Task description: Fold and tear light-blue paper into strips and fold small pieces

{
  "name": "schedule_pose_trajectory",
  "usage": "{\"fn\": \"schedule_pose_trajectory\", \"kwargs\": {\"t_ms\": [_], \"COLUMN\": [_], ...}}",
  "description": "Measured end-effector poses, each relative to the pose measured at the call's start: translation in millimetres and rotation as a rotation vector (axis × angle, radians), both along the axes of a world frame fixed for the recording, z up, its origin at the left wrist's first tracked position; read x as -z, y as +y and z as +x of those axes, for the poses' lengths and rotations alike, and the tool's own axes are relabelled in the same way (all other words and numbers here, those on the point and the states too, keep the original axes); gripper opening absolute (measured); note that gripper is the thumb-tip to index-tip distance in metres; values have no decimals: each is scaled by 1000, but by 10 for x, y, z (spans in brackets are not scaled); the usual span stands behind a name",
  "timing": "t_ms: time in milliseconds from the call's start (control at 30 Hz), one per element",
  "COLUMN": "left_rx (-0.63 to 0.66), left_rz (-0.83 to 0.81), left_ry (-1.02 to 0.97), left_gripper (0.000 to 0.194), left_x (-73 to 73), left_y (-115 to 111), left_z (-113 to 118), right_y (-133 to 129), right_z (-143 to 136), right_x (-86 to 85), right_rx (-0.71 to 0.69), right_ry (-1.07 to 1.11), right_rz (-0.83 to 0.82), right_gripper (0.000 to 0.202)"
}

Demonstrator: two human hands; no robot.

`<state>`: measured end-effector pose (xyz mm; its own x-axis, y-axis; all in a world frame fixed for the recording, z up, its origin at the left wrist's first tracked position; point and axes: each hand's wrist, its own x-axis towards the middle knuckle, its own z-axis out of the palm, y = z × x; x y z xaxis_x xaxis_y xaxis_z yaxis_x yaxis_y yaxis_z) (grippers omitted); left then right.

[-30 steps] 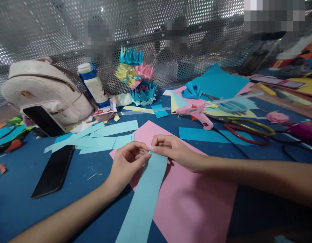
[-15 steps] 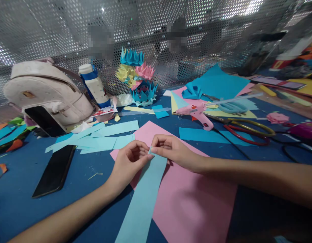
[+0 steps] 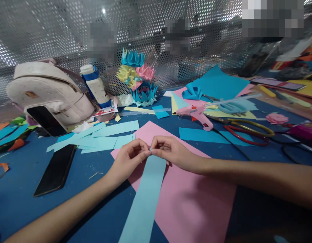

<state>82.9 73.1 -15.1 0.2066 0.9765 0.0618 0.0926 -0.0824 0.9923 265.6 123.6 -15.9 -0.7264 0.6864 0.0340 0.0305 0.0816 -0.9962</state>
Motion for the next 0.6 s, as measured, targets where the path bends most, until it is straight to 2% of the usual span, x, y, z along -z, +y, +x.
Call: {"fn": "schedule_pose_trajectory", "kwargs": {"t_ms": [133, 333, 467, 600], "left_rx": [83, 136, 52, -95], "left_rz": [-42, -133, -134, -93], "left_ry": [-39, -175, -201, -100], "left_gripper": [25, 22, 21, 18], "left_x": [13, 73, 96, 65], "left_y": [29, 53, 76, 103], "left_z": [-35, -70, -94, -131], "right_y": [6, 22, 25, 26], "right_z": [2, 9, 11, 17], "right_x": [1, 14, 16, -10], "right_rx": [-20, -24, -28, -1], "right_ry": [4, 24, 32, 25], "right_rz": [-40, -67, -86, -66], "right_gripper": [31, 29, 29, 31]}}
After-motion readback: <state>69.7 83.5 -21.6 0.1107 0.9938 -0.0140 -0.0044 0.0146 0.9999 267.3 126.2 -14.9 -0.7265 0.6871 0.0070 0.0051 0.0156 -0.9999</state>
